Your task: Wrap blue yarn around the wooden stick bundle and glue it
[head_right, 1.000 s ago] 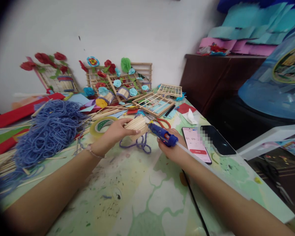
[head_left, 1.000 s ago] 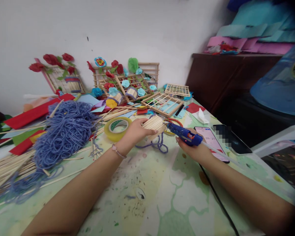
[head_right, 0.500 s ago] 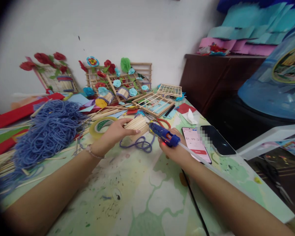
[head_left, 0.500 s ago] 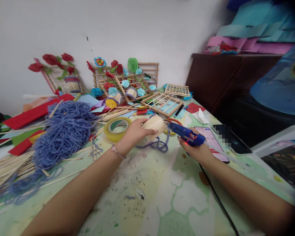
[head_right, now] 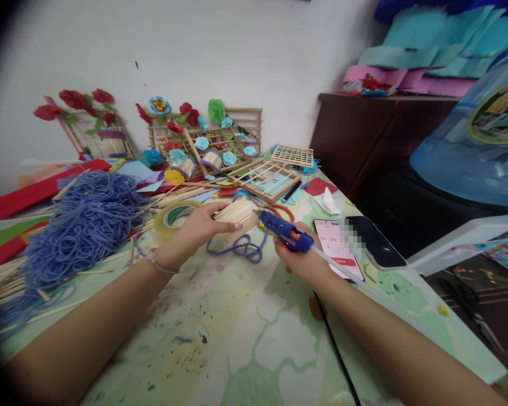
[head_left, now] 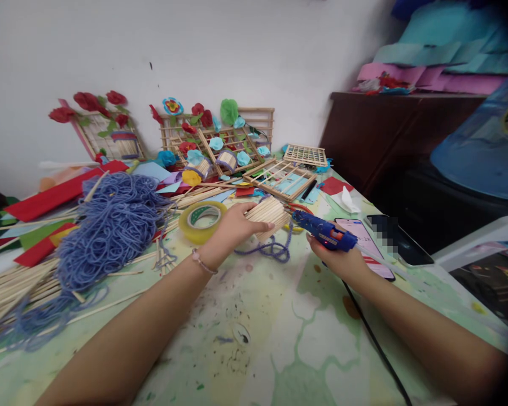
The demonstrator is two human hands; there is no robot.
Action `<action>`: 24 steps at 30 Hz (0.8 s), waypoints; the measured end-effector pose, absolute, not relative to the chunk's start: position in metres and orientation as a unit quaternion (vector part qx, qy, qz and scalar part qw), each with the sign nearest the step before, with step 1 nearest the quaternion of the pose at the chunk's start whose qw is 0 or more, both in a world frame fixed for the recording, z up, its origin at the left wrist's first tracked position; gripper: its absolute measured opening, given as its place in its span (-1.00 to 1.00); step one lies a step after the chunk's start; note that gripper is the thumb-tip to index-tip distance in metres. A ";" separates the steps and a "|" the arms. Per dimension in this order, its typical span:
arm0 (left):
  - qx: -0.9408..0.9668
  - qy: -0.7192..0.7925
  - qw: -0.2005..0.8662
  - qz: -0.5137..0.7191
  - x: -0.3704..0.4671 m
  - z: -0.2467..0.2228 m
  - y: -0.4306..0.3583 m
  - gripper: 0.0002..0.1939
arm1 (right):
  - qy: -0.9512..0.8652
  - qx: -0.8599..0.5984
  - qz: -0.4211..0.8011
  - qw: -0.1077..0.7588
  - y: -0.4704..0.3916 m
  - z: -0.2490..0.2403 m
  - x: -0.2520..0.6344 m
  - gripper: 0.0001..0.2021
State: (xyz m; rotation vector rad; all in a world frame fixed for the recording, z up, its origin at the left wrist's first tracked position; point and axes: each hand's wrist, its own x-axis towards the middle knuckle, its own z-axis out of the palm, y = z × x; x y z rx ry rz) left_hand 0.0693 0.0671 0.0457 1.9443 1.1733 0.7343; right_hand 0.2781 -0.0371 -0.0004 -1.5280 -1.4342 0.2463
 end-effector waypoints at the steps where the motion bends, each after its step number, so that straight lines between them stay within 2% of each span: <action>1: 0.757 0.455 0.369 0.288 0.069 0.045 0.067 -0.38 | -0.589 -0.634 0.103 0.490 -0.037 -0.001 0.278 -0.84; 8: 0.754 0.452 0.376 0.293 0.069 0.048 0.066 -0.41 | -0.589 -0.648 0.083 0.475 -0.037 0.000 0.278 -0.80; 20: 0.763 0.438 0.372 0.295 0.067 0.047 0.068 -0.48 | -0.577 -0.645 0.116 0.488 -0.039 0.006 0.274 -0.82; 24: 0.778 0.458 0.371 0.216 0.067 0.036 0.077 -0.50 | -0.593 -0.634 0.111 0.484 -0.036 0.002 0.275 -0.84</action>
